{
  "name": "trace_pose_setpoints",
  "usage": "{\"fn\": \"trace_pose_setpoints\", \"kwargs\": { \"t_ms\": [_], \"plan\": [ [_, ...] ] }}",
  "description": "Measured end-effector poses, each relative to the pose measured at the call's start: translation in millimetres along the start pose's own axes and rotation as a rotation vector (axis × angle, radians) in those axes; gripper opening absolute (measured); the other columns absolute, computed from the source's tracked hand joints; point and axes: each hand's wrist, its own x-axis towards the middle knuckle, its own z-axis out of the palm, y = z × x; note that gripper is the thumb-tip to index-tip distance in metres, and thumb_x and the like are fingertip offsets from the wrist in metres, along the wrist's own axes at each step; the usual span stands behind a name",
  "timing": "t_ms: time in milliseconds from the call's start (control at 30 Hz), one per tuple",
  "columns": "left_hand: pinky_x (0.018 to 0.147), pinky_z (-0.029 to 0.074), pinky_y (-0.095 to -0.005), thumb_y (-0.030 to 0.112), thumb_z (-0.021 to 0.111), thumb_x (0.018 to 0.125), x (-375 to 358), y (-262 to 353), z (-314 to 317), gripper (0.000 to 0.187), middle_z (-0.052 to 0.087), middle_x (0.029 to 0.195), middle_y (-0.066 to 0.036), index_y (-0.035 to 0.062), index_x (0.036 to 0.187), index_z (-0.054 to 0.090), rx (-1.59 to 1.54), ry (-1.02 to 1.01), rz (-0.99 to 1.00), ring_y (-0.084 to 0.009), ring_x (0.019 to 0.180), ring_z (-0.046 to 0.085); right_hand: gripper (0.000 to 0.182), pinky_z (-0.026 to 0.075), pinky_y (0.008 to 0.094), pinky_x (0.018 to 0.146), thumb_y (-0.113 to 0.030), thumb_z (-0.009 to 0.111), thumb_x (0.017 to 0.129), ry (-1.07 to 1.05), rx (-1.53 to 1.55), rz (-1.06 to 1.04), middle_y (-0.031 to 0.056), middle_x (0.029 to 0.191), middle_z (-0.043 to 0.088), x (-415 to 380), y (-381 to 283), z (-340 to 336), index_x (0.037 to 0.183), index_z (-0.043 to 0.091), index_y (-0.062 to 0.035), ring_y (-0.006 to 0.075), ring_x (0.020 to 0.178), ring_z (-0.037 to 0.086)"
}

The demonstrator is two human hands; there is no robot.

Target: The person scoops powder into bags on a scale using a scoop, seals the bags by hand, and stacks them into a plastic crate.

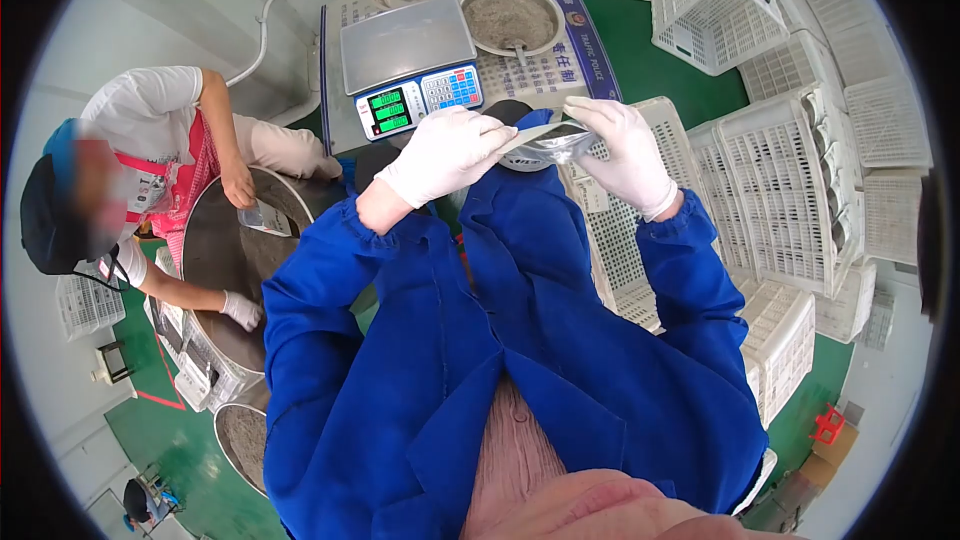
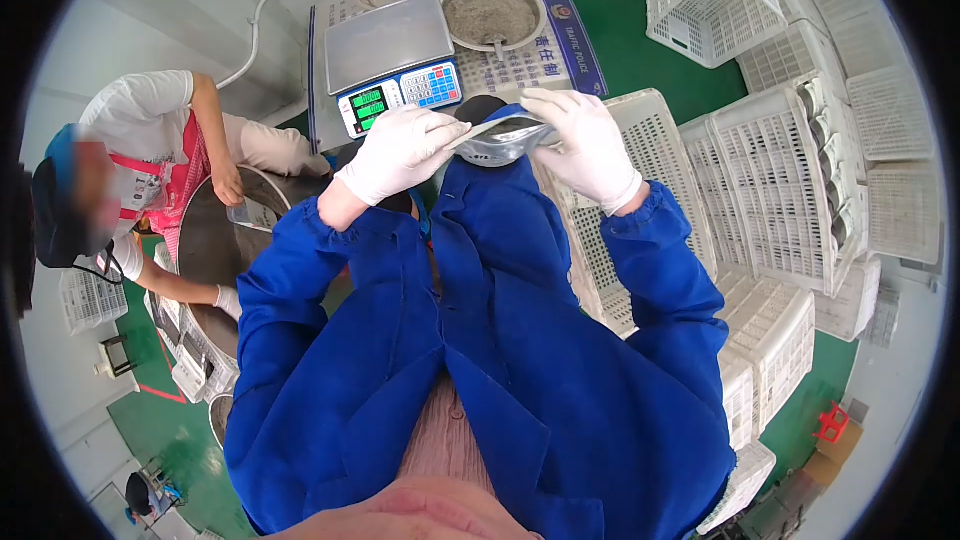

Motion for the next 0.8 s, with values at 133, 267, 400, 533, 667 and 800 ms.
{"fn": "trace_pose_setpoints", "kwargs": {
  "t_ms": [133, 267, 400, 533, 667, 800],
  "plan": [
    [0.071, 0.053, -0.0341, 0.015, 0.074, 0.079, 12.0, 7.5, 2.3, 0.026, 0.07, 0.095, -0.002, 0.0105, 0.105, 0.07, 0.018, -0.084, 0.033, -0.021, 0.081, 0.068, 0.04, 0.045, 0.0401, 0.096, -0.012, 0.076, 0.072, -0.079, -0.036, -0.186, 0.0039, 0.11, 0.069, 17.0, -23.4, -0.6, 0.11, 0.065, -0.0081, 0.0253, 0.108, 0.063],
    [0.071, 0.053, -0.0336, 0.017, 0.074, 0.079, 15.9, 11.4, 1.9, 0.022, 0.068, 0.093, -0.001, 0.0109, 0.1, 0.069, 0.069, -0.115, 0.04, -0.0195, 0.082, 0.067, 0.027, 0.048, 0.0401, 0.092, -0.008, 0.074, 0.072, -0.147, -0.171, -0.25, 0.0033, 0.102, 0.07, 16.9, -24.3, 11.2, 0.098, 0.066, -0.0092, 0.0241, 0.102, 0.064],
    [0.067, 0.052, -0.0325, 0.017, 0.074, 0.08, 12.0, 13.7, -1.4, 0.021, 0.068, 0.088, -0.001, 0.0114, 0.099, 0.07, 0.105, -0.147, 0.063, -0.0191, 0.077, 0.067, 0.016, 0.048, 0.0369, 0.086, -0.01, 0.065, 0.073, -0.048, -0.161, -0.313, 0.0037, 0.092, 0.068, 15.2, -26.2, 10.0, 0.089, 0.067, -0.0106, 0.0239, 0.095, 0.064],
    [0.062, 0.051, -0.0321, 0.017, 0.074, 0.08, 5.3, 1.5, -0.7, 0.019, 0.071, 0.083, -0.001, 0.0112, 0.098, 0.071, 0.074, -0.087, 0.067, -0.0192, 0.07, 0.067, 0.018, 0.051, 0.0379, 0.082, -0.009, 0.071, 0.072, -0.003, -0.086, -0.248, 0.0025, 0.091, 0.071, 4.4, 13.1, -1.1, 0.09, 0.07, -0.0116, 0.0239, 0.092, 0.067],
    [0.065, 0.053, -0.0355, 0.015, 0.072, 0.082, 3.7, 0.3, 2.5, 0.018, 0.072, 0.084, -0.005, 0.0092, 0.099, 0.073, -0.042, -0.022, -0.007, -0.0234, 0.073, 0.069, 0.01, 0.052, 0.0386, 0.077, -0.009, 0.074, 0.077, 0.04, 0.074, -0.074, 0.0042, 0.087, 0.071, -12.6, 31.1, -6.8, 0.086, 0.071, -0.0095, 0.0258, 0.087, 0.068],
    [0.072, 0.055, -0.0382, 0.015, 0.069, 0.083, 30.3, 6.0, -4.6, 0.017, 0.072, 0.09, -0.009, 0.0061, 0.098, 0.072, -0.143, -0.046, -0.199, -0.0291, 0.081, 0.069, 0.009, 0.052, 0.0388, 0.076, -0.01, 0.074, 0.078, 0.009, 0.043, -0.046, 0.0044, 0.087, 0.07, -6.6, 20.4, -12.1, 0.086, 0.07, -0.0087, 0.0262, 0.087, 0.067]
  ]
}}
